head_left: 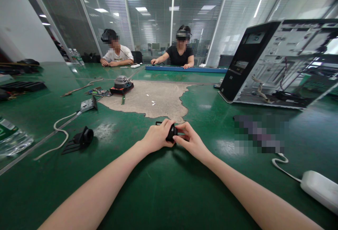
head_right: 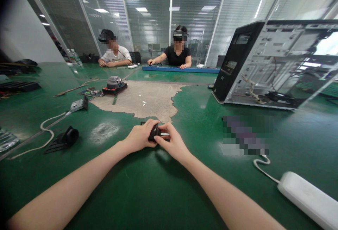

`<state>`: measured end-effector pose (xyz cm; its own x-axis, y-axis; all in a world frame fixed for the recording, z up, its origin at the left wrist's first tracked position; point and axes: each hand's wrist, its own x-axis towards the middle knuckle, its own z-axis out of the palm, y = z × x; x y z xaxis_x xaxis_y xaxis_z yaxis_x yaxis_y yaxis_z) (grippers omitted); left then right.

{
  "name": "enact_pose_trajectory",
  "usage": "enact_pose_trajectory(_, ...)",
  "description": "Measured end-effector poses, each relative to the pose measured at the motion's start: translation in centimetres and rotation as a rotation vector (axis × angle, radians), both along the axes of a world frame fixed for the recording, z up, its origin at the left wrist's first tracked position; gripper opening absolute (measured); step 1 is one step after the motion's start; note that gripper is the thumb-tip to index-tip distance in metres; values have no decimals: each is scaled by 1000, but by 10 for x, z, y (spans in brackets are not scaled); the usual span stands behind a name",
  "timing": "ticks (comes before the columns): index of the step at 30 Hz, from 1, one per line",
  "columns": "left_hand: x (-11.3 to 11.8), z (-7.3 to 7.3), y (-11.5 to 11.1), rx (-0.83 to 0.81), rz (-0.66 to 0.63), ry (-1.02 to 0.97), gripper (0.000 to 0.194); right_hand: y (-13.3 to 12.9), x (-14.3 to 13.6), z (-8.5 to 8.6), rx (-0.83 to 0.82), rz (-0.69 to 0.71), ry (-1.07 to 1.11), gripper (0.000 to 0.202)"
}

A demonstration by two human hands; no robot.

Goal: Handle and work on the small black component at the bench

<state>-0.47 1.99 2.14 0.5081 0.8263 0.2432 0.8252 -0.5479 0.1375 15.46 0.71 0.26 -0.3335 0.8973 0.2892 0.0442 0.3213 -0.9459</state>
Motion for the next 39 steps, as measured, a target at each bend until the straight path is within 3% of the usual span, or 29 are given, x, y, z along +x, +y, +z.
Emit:
enact_pose_trajectory(5, 1, 0, 0, -19, 20, 5, 64, 2, 0, -2, -9, -19, -1, 18)
enact_pose_trajectory(11, 1, 0, 0, -13, 19, -18, 64, 3, 0, -2, -26, -46, -53, 28)
enact_pose_trajectory(23, -1, -2, 0, 17, -17, -33, 62, 1, 0, -2, 40, -41, -53, 19)
enact_pose_trajectory(29, 0, -1, 1, -3, -1, -19, 64, 2, 0, -2, 24, -60, -92, 28)
enact_pose_trajectory(39, 0, -1, 1, 0, -7, -22, 63, 0, 0, -1, 64, -39, -79, 20)
